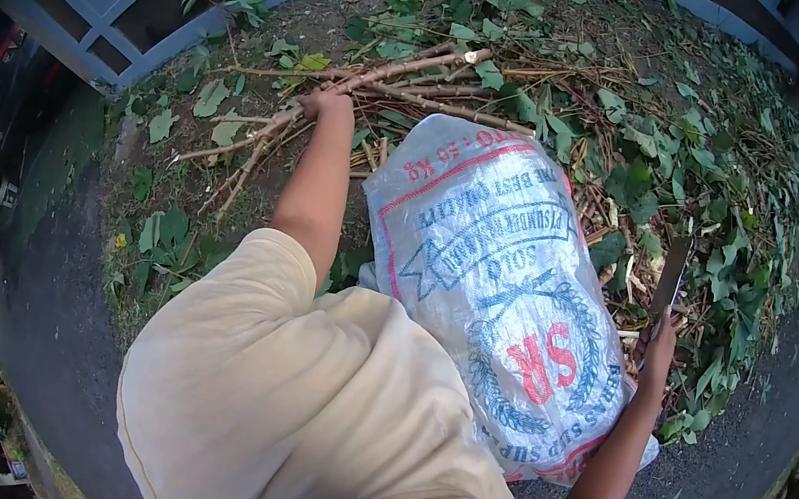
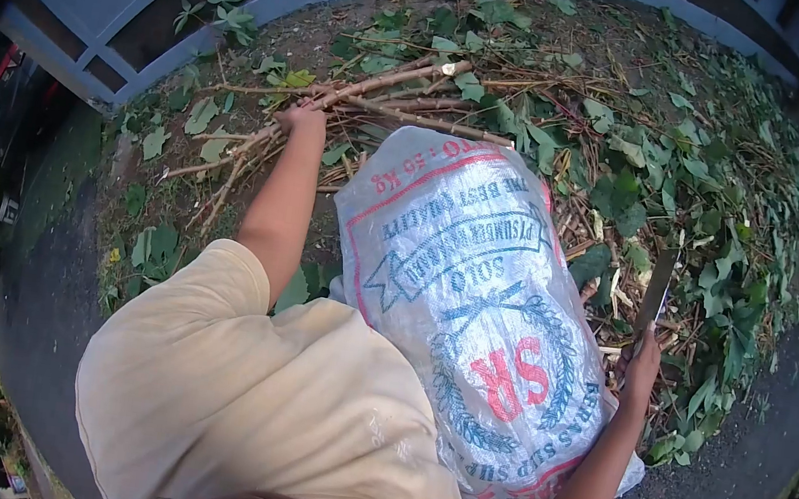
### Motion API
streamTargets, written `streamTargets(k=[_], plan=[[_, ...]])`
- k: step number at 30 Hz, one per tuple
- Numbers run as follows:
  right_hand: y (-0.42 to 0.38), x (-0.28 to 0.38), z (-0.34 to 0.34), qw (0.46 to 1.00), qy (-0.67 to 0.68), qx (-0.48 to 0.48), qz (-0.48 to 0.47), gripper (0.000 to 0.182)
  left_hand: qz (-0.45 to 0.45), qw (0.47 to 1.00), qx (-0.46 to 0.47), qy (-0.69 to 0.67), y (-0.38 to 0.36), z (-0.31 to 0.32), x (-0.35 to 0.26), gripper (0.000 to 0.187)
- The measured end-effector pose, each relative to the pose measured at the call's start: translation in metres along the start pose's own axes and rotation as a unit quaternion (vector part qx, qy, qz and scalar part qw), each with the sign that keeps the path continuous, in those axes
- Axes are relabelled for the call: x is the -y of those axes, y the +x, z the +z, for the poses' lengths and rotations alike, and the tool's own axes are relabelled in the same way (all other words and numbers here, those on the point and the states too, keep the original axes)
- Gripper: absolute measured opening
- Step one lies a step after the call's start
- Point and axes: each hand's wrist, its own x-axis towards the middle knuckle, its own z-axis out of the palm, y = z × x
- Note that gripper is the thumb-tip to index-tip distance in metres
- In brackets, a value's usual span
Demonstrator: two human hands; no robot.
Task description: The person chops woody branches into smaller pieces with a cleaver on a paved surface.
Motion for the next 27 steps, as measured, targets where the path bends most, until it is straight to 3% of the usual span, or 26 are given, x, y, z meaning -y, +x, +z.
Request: streamTargets(k=[2,4,6,10,12,14,17,18,21,22,24,25,27], plan=[[0.004,-0.007,-0.004,1.0,-0.021,0.007,-0.014,0.043,-0.044,0.989,0.138,-0.031,-0.022,0.024,0.012,0.041],[0.012,-0.014,-0.008,1.0,-0.022,-0.006,-0.019,0.043,-0.059,0.983,0.17,-0.046,-0.063,0.06,0.008,0.04],[0.011,-0.01,-0.01,1.0,-0.012,-0.009,-0.014,0.043,-0.074,0.951,0.295,-0.06,-0.101,0.093,0.001,0.039],[0.005,0.001,-0.005,0.999,0.004,-0.025,-0.019,0.044,-0.051,0.93,0.364,-0.013,-0.18,0.145,-0.01,0.045],[0.007,-0.001,-0.01,0.999,0.028,-0.011,-0.015,0.043,0.071,0.88,0.469,-0.005,-0.252,0.141,-0.028,0.048],[0.018,-0.015,-0.018,0.999,0.039,0.0,-0.032,0.045,0.106,0.826,0.554,0.007,-0.297,0.147,-0.048,0.048],[0.006,-0.006,-0.017,0.998,0.046,-0.028,-0.03,0.045,0.07,0.78,0.616,0.086,-0.324,0.188,-0.072,0.05],[0.013,-0.013,-0.025,0.997,0.067,0.002,-0.037,0.045,0.06,0.768,0.628,0.112,-0.327,0.206,-0.079,0.052],[0.01,-0.006,-0.027,0.995,0.092,-0.024,-0.015,0.046,-0.059,0.65,0.753,0.08,-0.305,0.287,-0.096,0.061],[0.012,-0.005,-0.028,0.995,0.096,-0.03,-0.016,0.046,-0.066,0.646,0.757,0.081,-0.32,0.282,-0.085,0.061],[0.015,-0.004,-0.028,0.994,0.101,-0.039,-0.012,0.046,-0.163,0.626,0.762,-0.016,-0.369,0.242,-0.055,0.06],[0.017,-0.003,-0.027,0.991,0.113,-0.065,-0.03,0.046,-0.149,0.647,0.748,-0.005,-0.392,0.214,-0.026,0.06],[0.019,-0.002,-0.028,0.986,0.107,-0.116,-0.048,0.046,-0.215,0.65,0.729,0.004,-0.425,0.149,0.048,0.065]])
